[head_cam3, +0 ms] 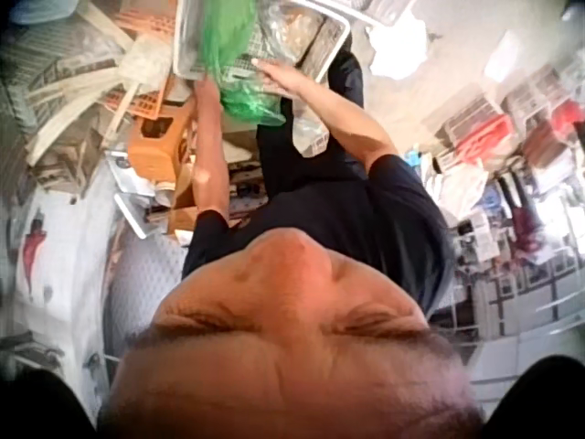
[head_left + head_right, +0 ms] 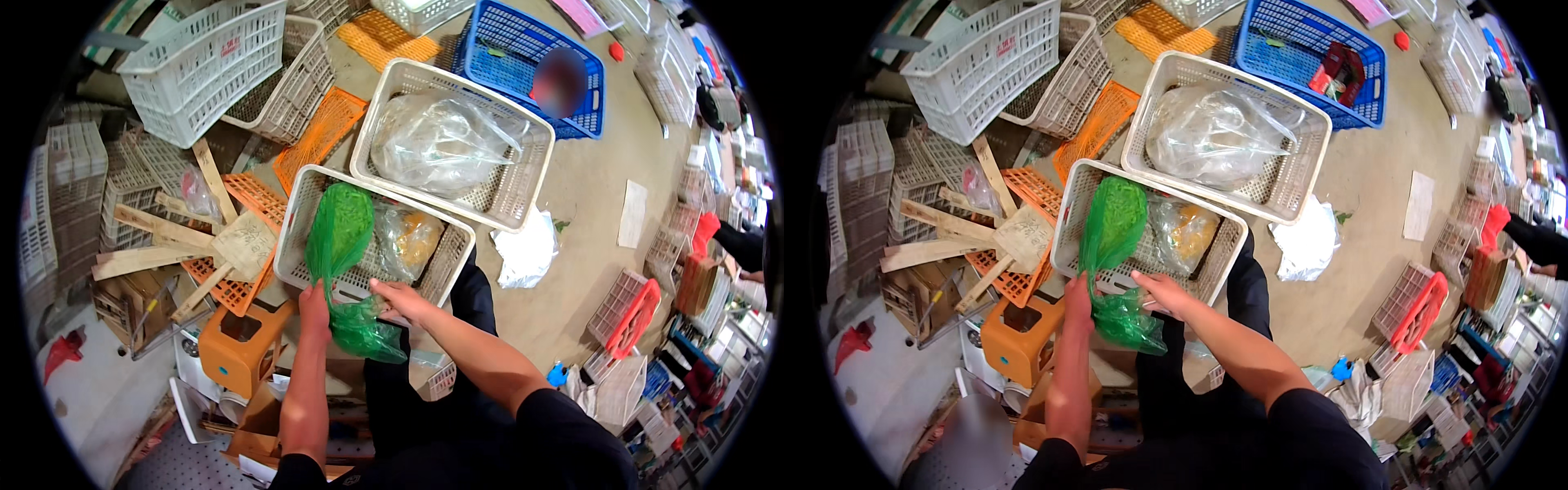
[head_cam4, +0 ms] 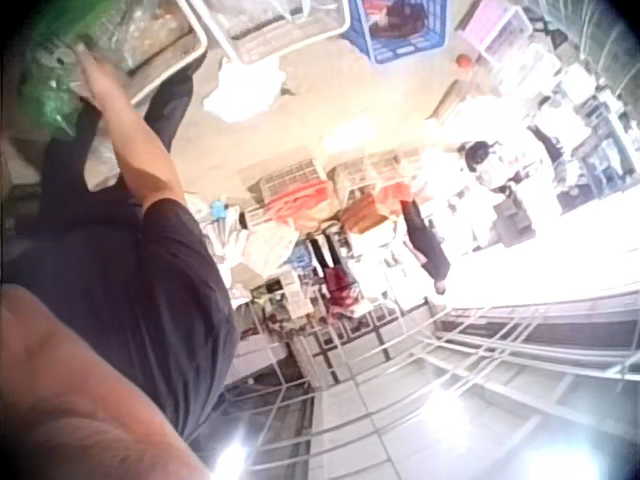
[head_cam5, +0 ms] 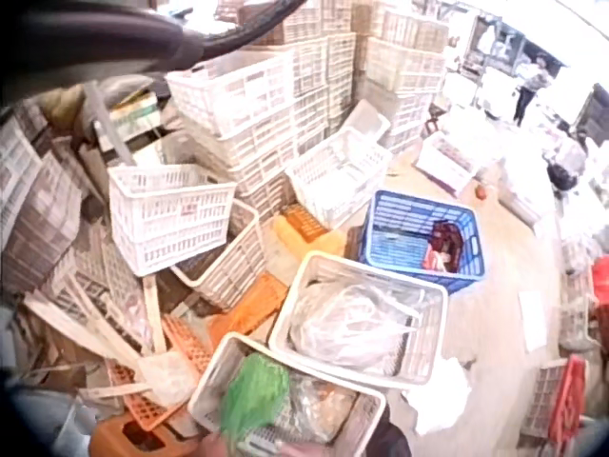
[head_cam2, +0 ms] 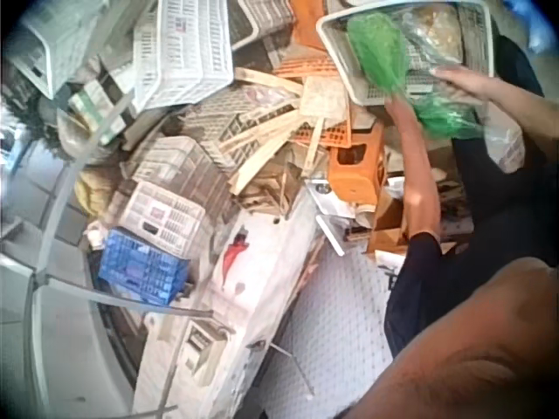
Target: The person packs various fruits, including apples, oranges, and grapes, into a white plastic basket. They use a digital scale to weigh the items and then carry the basket to a truck.
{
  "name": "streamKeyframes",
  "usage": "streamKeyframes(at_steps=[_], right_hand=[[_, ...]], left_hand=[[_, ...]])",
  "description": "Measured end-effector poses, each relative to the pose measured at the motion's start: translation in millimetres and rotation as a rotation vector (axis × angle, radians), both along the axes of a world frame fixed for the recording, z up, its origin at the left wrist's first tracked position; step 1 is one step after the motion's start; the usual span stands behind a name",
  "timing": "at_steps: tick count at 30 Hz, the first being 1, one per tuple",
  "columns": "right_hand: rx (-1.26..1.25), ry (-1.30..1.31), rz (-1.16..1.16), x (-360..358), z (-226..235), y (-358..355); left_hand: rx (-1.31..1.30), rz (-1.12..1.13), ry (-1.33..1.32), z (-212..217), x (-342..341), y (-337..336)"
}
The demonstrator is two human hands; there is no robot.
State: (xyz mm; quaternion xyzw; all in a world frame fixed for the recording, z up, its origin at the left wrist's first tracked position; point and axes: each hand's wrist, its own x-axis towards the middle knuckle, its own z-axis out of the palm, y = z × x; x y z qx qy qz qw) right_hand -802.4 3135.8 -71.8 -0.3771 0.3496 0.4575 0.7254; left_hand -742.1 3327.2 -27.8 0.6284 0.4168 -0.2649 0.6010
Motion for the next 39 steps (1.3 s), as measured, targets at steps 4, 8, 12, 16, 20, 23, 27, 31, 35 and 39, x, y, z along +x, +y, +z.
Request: streamKeyframes(at_steps=[4,8,12,16,20,23,27,31,35,39], right_hand=[[0.466,0.033,-0.147,16,66,18],[0.759,0.094,-0.299,21,135,27],[0.871,0.229,-0.369,9,206,-18],[0.868,0.075,-0.472,-27,224,-64],[0.587,0.082,-0.585,-64,235,-109],[0.380,0.160,-0.676,-95,257,-146],[0.760,0.157,-0.867,-140,222,-203],[0.605,-0.053,-0.972,-169,256,-240],[0.636,-0.270,-0.994,-203,279,-264],[0.559,-0.476,-0.877,-246,299,-307]], left_hand=[[0.163,-0.222,-0.104,118,-12,-26],[0.319,-0.664,-0.290,220,-48,-50],[0.369,-0.916,-0.306,277,-85,-75],[0.478,-1.232,-0.535,327,-96,-145],[0.507,-1.470,-0.600,327,-123,-170],[0.520,-1.679,-0.652,321,-145,-195],[0.417,-1.738,-0.934,337,-171,-241],[0.329,-1.604,-1.091,293,-197,-240],[0.263,-1.527,-1.201,225,-204,-268],[0.114,-1.683,-1.292,211,-203,-329]])
